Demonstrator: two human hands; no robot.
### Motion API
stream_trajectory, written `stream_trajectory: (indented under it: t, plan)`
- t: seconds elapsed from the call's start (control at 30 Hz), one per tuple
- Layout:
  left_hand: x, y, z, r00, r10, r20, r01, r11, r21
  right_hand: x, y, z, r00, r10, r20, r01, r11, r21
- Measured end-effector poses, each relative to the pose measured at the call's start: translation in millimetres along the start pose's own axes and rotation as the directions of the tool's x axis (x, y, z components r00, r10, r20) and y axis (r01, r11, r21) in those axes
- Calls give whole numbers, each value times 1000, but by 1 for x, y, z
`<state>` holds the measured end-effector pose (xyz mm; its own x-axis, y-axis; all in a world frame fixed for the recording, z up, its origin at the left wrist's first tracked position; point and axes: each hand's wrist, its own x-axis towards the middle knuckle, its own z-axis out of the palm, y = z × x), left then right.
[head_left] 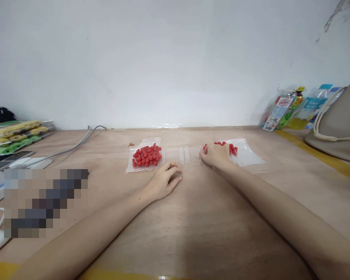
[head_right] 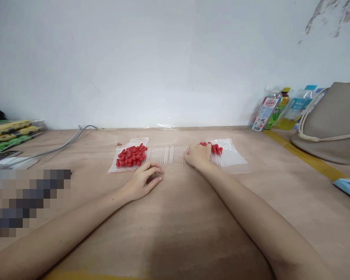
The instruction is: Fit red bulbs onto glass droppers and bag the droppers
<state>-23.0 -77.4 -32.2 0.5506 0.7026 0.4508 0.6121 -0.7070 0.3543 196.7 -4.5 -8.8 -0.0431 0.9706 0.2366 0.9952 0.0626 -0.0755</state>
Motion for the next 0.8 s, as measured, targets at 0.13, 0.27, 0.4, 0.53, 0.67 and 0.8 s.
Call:
stream_trajectory:
  t: [0.13, 0.27, 0.4, 0.53, 0.67, 0.8]
  plan:
    - [0, 1, -1, 1000, 4, 0, -4, 1000, 2, 4, -8, -3, 991, 48, 121, -46, 999, -18]
    - [1, 1, -1, 1000, 11, -1, -11, 1000, 10, 10, -14, -3, 984, 82, 160, -78, 997, -27]
    - [0, 0, 0, 994, 2, -113, 13, 992, 128, 8, -17, -4, 984, 67, 162, -63, 998, -31]
    - [0, -8, -7, 946, -101, -308, 204, 925, 321, -12, -14, -9, 993, -32, 111, 35, 999, -22]
    - [8, -22, -24, 899, -183, -397, 357, 832, 425, -46, -4, -14, 921, -389, 12, 389, 921, -33]
    - [21, -35, -36, 888, -263, -376, 435, 747, 504, -66, 7, -15, 817, -576, 21, 575, 817, 47]
